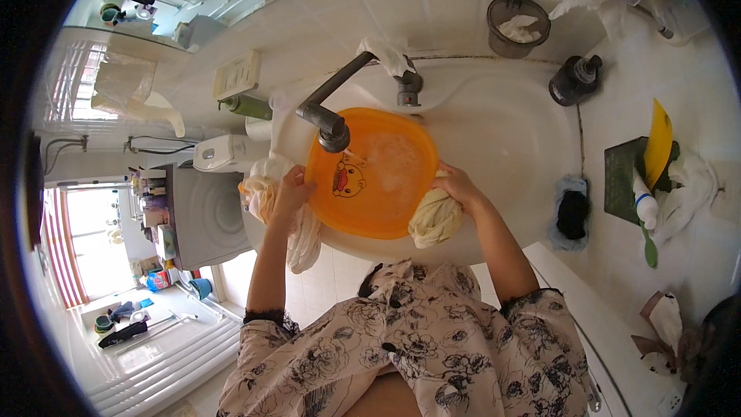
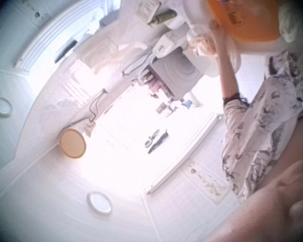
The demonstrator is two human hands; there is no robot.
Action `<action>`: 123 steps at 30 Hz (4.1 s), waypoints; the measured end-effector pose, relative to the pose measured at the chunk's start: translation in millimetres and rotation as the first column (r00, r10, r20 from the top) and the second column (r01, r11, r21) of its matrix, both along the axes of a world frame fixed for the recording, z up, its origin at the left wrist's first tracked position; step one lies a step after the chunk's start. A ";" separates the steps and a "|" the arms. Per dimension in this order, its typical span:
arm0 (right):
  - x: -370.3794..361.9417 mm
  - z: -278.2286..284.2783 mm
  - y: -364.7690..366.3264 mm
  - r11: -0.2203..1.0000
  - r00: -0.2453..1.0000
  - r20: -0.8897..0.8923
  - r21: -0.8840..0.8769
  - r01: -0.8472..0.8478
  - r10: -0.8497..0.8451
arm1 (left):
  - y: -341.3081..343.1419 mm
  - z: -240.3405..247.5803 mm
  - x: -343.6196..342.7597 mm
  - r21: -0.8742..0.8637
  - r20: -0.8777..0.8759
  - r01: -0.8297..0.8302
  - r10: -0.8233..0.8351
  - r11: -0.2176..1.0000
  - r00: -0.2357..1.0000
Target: The person hand-washes a light-colored cloth in an orange basin placed in a bathroom sink. They repeatedly wet, wring, and rinse the cloth under running water, then lift and unfold it to inspect it before continuing the wash cycle.
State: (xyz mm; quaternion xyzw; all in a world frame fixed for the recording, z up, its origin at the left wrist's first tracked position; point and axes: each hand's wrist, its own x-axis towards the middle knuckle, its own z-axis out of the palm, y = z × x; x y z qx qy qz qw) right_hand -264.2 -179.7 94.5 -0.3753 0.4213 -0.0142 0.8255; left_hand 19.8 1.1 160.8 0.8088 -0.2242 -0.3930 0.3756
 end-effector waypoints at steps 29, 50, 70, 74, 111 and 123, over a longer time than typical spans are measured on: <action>31.0 -76.8 8.9 0.832 0.754 0.399 -0.044 -0.553 0.522 | -60.4 100.4 -5.5 0.079 0.582 -0.036 -0.017 0.996 0.813; -28.7 5.6 -9.0 0.561 0.907 -0.398 -0.786 -0.260 -0.138 | 7.3 -170.3 -31.0 -0.199 -0.078 -0.221 0.210 0.955 0.975; 68.2 -38.9 43.1 0.982 0.989 -0.039 -0.129 0.137 -0.143 | -53.0 -108.9 -63.9 -0.231 -0.568 -0.571 0.367 0.788 0.736; 70.7 -33.2 14.1 0.881 0.961 0.003 -0.400 0.254 -0.276 | -56.5 -142.4 -55.8 -0.351 -0.231 -0.357 0.289 0.866 0.929; 83.7 -70.3 0.3 0.575 0.975 0.196 -0.787 0.222 -0.109 | -23.4 -101.9 -69.7 -0.083 0.270 -0.100 0.119 0.992 0.955; 64.7 -26.6 71.1 0.916 0.982 0.160 -0.400 -0.029 0.101 | -40.4 -66.2 -64.9 -0.338 -0.189 -0.118 0.056 0.934 0.980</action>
